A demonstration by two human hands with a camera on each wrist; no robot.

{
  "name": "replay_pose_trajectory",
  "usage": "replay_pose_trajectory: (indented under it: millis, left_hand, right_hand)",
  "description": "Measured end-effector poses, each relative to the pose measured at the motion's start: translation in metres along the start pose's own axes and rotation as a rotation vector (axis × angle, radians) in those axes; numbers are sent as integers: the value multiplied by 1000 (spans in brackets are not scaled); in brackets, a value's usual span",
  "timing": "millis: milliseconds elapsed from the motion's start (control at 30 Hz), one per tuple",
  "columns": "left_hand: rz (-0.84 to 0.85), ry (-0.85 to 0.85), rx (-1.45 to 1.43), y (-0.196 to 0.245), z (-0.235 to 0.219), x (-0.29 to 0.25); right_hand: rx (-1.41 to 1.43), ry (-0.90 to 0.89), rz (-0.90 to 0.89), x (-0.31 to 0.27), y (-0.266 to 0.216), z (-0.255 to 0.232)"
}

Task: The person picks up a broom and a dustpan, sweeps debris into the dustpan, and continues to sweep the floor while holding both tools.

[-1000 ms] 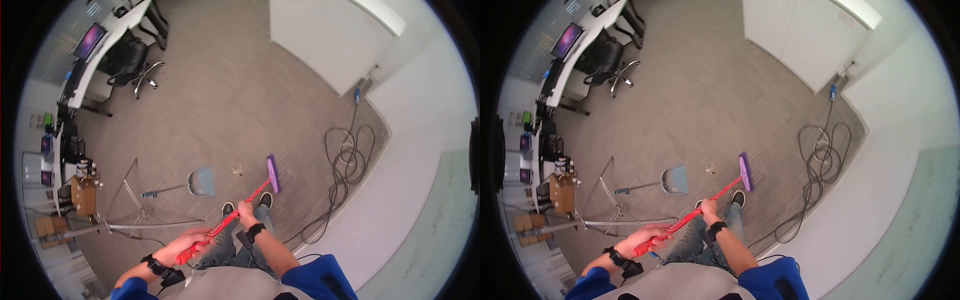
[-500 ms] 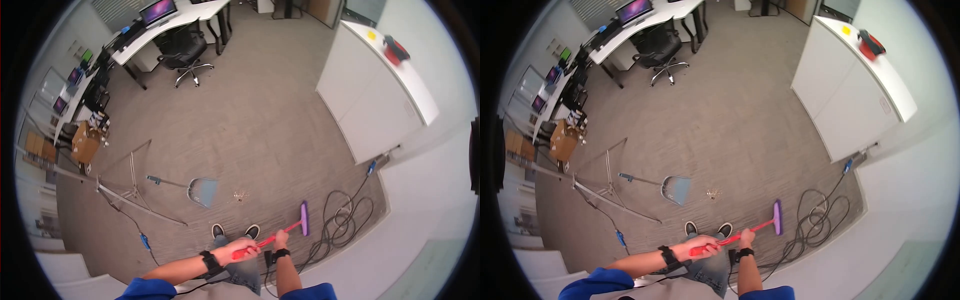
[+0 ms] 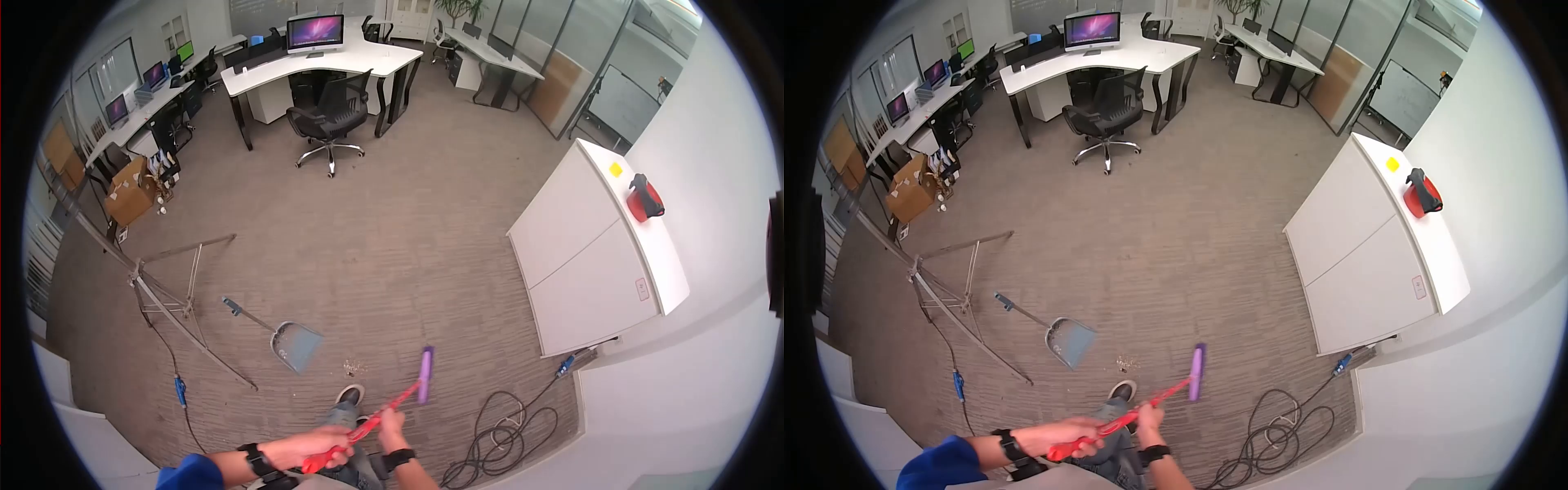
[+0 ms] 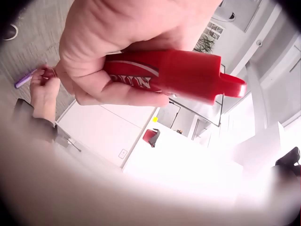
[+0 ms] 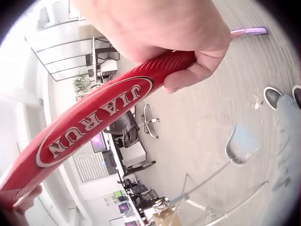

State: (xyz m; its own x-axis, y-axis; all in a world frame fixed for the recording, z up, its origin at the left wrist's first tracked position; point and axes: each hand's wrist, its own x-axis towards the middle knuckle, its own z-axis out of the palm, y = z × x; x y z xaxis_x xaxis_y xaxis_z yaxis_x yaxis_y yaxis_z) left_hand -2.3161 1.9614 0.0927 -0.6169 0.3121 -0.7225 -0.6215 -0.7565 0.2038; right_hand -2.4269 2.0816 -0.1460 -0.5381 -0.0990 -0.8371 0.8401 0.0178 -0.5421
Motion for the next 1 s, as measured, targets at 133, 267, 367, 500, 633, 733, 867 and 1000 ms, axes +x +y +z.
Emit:
replay_pose_trajectory:
  millis: [133,267,367,500,633,733,867,1000]
  left_hand:
    - [-58,-161,-192,34,0,71]
    - [-46,-109,-265,67,22,136]
    - [-24,-91,-241,86,20,185]
    - [37,25,-339,113,21,206]
    - [132,233,-470,141,10,140]
    - [161,412,-415,144,17,79]
    - [225,631,-469,167,57,46]
    - [267,563,-391,201,87,40]
  right_hand:
    - [-178,85,-146,73,-49,-42]
    - [-230,46,-23,113,-120,-61]
    - [-269,-10,51,159,-146,-62]
    - [-419,-144,104,203,-153,-31]
    - [-599,-301,144,187,-134,37]
    - [-572,-485,216,152,-97,85]
    - [-651,-609,248,111,-97,148]
    - [-754,-613,143,96,-149,177]
